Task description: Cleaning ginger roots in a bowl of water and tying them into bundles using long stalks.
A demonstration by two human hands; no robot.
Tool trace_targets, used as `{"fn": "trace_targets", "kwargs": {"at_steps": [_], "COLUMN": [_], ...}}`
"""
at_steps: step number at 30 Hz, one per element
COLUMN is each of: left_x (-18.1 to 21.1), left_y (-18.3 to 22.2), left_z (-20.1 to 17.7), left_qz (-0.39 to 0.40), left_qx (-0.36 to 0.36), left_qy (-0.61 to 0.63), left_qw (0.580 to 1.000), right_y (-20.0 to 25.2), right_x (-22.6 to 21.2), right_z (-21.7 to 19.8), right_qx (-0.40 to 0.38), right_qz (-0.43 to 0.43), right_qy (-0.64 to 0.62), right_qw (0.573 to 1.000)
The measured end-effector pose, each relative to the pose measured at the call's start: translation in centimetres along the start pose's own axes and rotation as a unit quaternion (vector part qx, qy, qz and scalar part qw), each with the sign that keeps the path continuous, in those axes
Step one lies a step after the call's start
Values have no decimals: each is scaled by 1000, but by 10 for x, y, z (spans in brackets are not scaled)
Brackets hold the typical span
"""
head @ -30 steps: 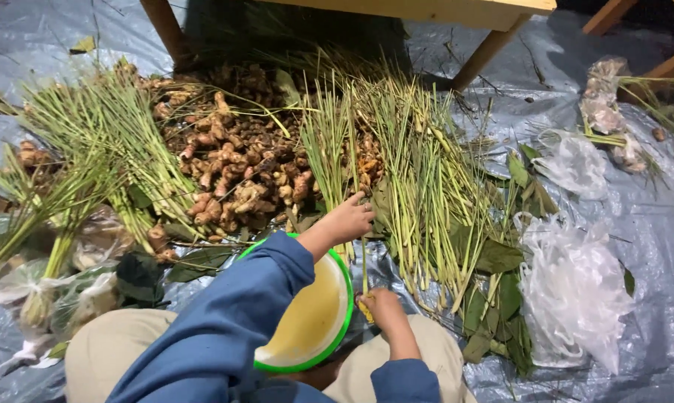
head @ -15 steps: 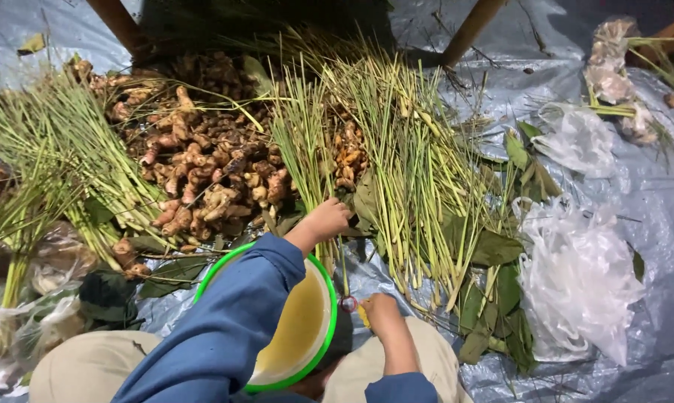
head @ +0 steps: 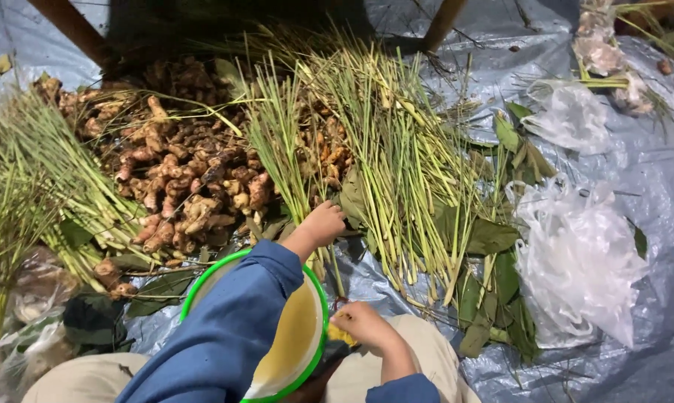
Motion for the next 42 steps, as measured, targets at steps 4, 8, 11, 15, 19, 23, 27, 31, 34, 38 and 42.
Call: {"fn": "trace_targets", "kwargs": {"at_steps": [4,8,11,15,19,23,27,31,34,38,42], "left_x": [20,42,56,69,79,83,87,88,87,84,84], "left_y": [-13,-33,-47,-66,-85,-95,-98,-93,-86,-85,-85], "left_z": [-19,-28,-39,-46,-20,-8,-1,4,0,6,2], "left_qz": [23,39,35,12,-29,-65,-63,-12,6,37,54], "left_qx": [33,37,36,51,69,-34,-36,-24,-18,65,79], "left_qy": [12,55,84,128,140,123,118,54,49,55,53], "left_qw": [999,997,995,990,987,990,990,998,999,996,994], "right_y": [-6,-1,8,15,12,12,6,11,11,9,13], "right_x": [7,10,-1,-6,-5,-7,-3,-8,-8,-9,-13], "right_z": [10,18,20,21,20,18,21,19,18,19,16], "right_qx": [-106,-180,-208,-209,-190,-204,-203,-193,-187,-185,-183], "right_qz": [-100,-163,-165,-137,-116,-112,-122,-119,-96,-122,-100], "right_qy": [18,64,65,62,120,117,102,95,92,97,106], "right_qw": [989,968,962,966,968,966,966,969,973,970,972]}}
Point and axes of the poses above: each hand's wrist, its own y-axis away from the middle knuckle, its own z-axis out of the palm, x = y × z, the point moved 4 cm from there along -y, towards the middle knuckle, and after that the axes turned 5 degrees about -x, right-handed, at the moved point
